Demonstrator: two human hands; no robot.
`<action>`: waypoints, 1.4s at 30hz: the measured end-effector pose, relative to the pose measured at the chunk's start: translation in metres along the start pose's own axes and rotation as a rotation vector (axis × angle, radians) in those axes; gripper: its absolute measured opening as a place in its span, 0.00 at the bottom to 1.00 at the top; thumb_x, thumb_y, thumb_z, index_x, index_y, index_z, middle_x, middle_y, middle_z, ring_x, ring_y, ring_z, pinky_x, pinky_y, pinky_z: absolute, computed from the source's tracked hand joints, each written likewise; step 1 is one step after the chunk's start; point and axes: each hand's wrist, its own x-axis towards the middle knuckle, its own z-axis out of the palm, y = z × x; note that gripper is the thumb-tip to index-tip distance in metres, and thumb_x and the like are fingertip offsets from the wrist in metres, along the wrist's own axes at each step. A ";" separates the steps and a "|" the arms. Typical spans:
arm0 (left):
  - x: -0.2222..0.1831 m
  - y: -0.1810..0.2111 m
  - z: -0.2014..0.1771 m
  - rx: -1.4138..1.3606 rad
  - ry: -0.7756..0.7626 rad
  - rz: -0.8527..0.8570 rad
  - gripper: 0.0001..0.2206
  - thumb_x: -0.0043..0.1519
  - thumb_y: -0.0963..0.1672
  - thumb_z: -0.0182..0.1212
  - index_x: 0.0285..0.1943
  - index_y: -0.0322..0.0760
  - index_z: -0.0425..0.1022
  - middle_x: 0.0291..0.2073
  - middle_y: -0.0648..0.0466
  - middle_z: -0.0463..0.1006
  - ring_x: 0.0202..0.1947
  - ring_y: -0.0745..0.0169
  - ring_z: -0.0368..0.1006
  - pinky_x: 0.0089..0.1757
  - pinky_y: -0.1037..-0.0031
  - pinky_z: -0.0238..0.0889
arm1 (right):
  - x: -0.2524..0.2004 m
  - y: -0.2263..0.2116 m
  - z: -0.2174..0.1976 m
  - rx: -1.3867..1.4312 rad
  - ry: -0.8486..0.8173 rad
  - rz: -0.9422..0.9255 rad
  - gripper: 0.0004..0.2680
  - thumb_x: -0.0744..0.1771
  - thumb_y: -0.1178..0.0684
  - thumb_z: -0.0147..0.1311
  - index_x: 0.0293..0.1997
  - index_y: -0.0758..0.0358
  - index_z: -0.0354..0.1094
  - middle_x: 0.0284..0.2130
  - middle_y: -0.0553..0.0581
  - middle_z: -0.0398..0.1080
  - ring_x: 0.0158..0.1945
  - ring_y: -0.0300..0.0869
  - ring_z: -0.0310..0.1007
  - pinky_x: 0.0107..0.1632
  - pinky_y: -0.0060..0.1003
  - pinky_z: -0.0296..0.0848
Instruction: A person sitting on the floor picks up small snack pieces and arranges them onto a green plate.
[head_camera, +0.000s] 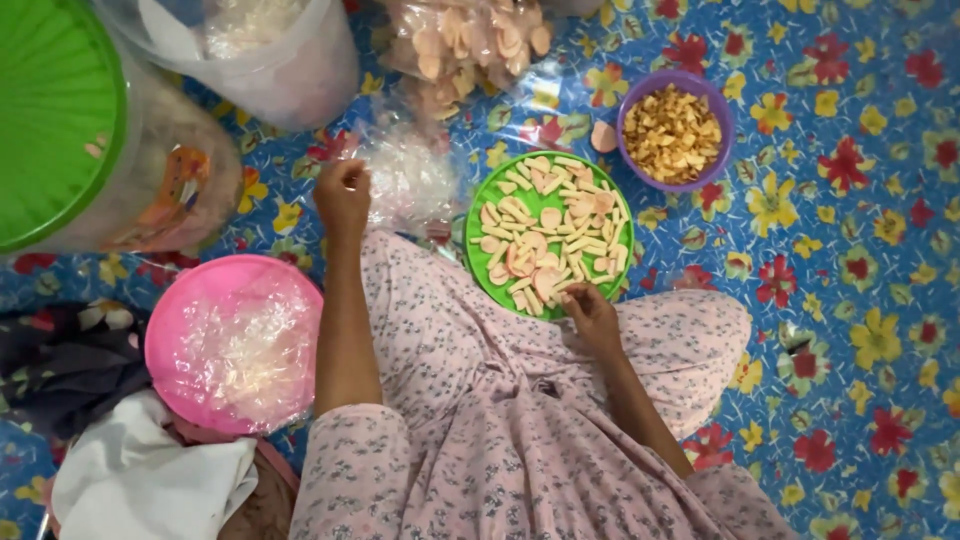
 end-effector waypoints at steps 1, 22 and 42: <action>-0.001 0.007 -0.001 0.001 0.005 -0.007 0.08 0.46 0.39 0.66 0.34 0.42 0.79 0.24 0.53 0.75 0.26 0.57 0.73 0.29 0.76 0.68 | 0.000 0.000 -0.001 -0.005 -0.007 -0.001 0.05 0.63 0.61 0.55 0.41 0.63 0.69 0.26 0.53 0.67 0.32 0.37 0.67 0.38 0.33 0.71; -0.003 0.004 0.060 0.550 -0.579 0.060 0.08 0.48 0.44 0.63 0.33 0.42 0.70 0.31 0.54 0.69 0.37 0.51 0.68 0.37 0.57 0.63 | 0.004 -0.007 0.001 -0.070 -0.025 0.059 0.05 0.63 0.61 0.55 0.40 0.62 0.69 0.28 0.57 0.72 0.36 0.39 0.71 0.43 0.38 0.71; 0.032 0.017 0.014 0.064 -0.220 0.207 0.09 0.43 0.37 0.69 0.23 0.38 0.70 0.34 0.50 0.68 0.37 0.46 0.69 0.41 0.63 0.63 | 0.005 -0.002 0.001 -0.036 -0.023 0.022 0.05 0.63 0.61 0.55 0.40 0.64 0.69 0.26 0.55 0.70 0.32 0.37 0.68 0.40 0.34 0.70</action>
